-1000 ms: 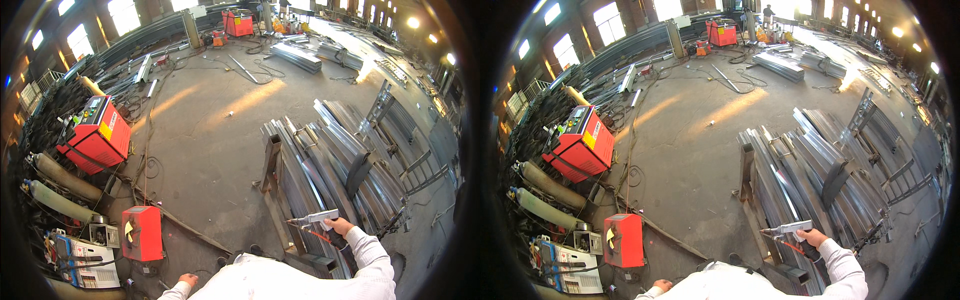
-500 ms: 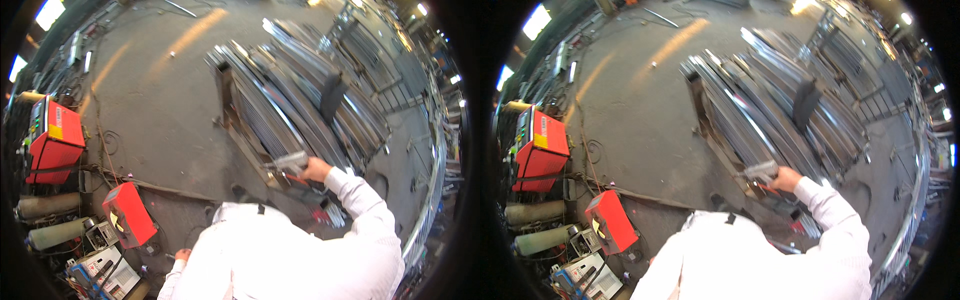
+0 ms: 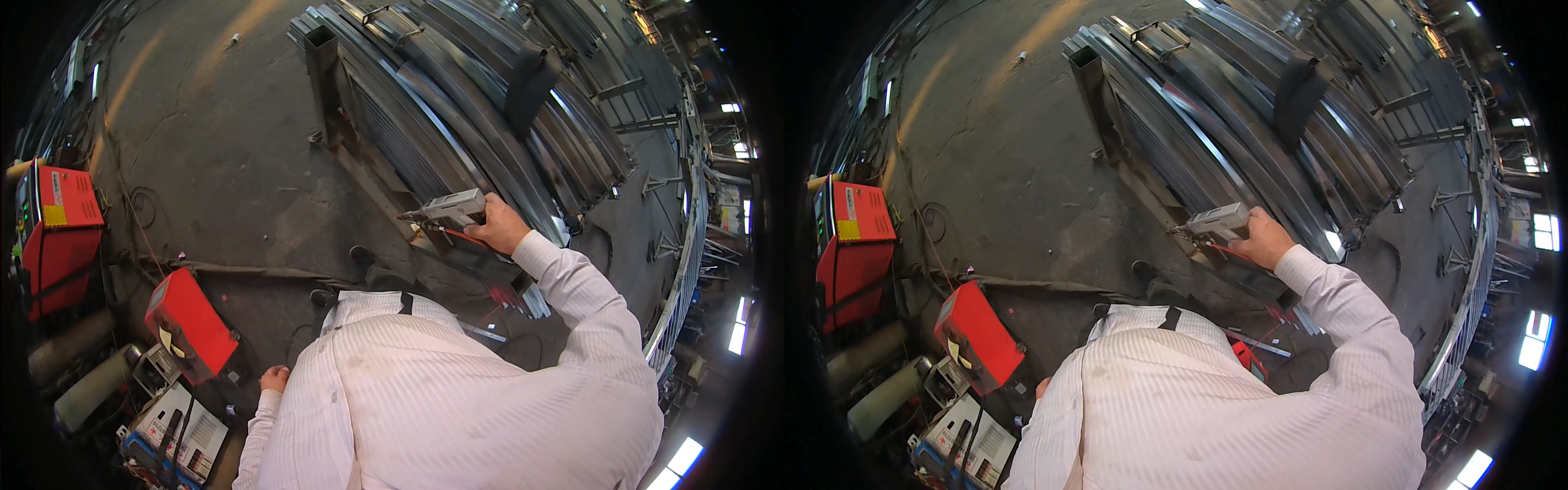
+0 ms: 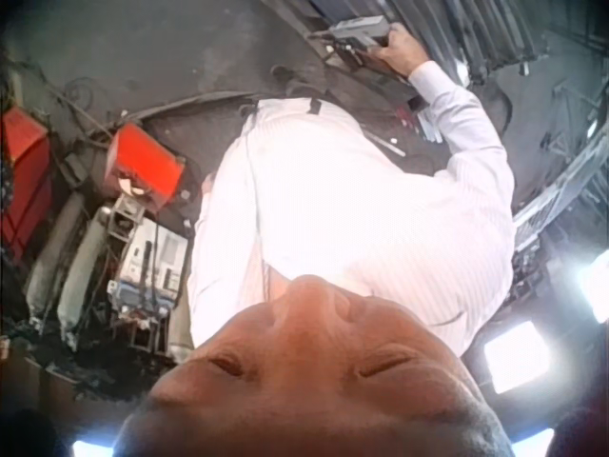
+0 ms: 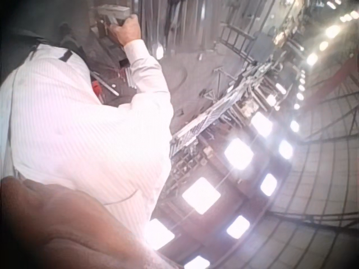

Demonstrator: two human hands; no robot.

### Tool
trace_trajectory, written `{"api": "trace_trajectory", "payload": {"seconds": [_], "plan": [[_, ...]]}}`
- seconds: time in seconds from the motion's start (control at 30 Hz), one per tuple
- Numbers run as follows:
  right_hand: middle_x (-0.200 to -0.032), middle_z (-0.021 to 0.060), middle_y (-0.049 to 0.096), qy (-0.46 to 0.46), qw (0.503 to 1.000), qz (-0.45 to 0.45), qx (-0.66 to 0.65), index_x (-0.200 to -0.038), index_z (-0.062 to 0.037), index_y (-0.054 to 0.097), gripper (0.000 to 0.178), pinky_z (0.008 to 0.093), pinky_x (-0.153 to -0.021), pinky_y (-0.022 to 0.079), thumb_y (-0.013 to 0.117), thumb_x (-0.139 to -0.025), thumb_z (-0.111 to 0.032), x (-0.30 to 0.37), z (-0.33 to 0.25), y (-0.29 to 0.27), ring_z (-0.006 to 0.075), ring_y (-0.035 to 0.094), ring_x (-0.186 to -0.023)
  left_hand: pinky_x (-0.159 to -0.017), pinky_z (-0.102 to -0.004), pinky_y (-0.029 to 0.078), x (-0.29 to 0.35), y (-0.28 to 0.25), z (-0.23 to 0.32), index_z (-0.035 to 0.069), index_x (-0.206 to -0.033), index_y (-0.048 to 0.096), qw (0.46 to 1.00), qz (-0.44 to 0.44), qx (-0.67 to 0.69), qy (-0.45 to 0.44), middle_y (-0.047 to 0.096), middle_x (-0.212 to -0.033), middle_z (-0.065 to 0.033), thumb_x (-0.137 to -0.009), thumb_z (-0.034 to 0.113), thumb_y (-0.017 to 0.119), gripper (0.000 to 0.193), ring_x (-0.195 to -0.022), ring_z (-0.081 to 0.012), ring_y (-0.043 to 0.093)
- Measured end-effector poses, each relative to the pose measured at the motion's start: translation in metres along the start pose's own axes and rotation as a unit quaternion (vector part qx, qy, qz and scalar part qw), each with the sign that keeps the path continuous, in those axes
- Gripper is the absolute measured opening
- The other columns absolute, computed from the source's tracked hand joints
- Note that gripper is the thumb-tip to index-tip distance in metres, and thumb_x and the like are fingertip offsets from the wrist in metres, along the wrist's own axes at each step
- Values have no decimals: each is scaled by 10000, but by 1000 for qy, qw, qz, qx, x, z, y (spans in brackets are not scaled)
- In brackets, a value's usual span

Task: The person adjusts a welding gun, walks to a welding machine, and then returns to a metal frame structure. They handle the welding gun and gloves while another person positions a metal frame nearby.

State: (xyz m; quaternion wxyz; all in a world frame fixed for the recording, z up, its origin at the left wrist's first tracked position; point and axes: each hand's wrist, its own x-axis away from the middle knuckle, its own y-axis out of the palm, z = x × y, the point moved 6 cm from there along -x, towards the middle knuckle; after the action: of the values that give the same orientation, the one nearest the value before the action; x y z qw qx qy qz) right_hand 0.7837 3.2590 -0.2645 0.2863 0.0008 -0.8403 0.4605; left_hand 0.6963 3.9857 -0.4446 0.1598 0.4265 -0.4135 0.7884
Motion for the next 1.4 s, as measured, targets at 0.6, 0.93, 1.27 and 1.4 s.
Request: {"api": "trace_trajectory", "payload": {"seconds": [0.6, 0.93, 1.27, 1.4], "plan": [[-1266, 264, 663, 45, 996, -43, 70, -1224, 52, 660, 641, 464, -1030, 533, 857, -854, -433, -3, 8, 5, 432, 666, -1179, -908, -392, 610, 10, 22, -29, -30, -1184, 784, 1000, 9, 18, -19, 815, -1095, -173, -947, 264, 738, 381, -977, -249, 779], [-1042, 194, 757, -49, 941, -178, 283, -1018, -40, 784, 464, 494, -867, 588, 842, -838, -464, 8, -100, -72, 391, 740, -999, -839, -380, 631, 20, 27, -2, -51, -1204, 766, 990, 18, 105, -91, 809, -1069, -167, -979, 218, 723, 353, -937, -228, 784], [-1069, 177, 766, -257, 871, -289, 304, -1016, -25, 791, 462, 461, -877, 596, 803, -867, -462, -62, -273, 13, 377, 742, -1031, -1007, -494, 565, -23, 97, -70, 103, -1182, 791, 997, -4, -53, -55, 758, -1239, -194, -978, 456, 646, 432, -1180, -405, 701], [-1103, 171, 772, -281, 846, -331, 309, -1052, -25, 779, 455, 448, -900, 600, 763, -903, -454, -118, -325, 67, 364, 744, -1061, -1004, -492, 568, -58, 120, -107, 141, -1183, 799, 994, -42, 35, -94, 765, -1240, -162, -954, 507, 656, 454, -1157, -382, 716]]}}
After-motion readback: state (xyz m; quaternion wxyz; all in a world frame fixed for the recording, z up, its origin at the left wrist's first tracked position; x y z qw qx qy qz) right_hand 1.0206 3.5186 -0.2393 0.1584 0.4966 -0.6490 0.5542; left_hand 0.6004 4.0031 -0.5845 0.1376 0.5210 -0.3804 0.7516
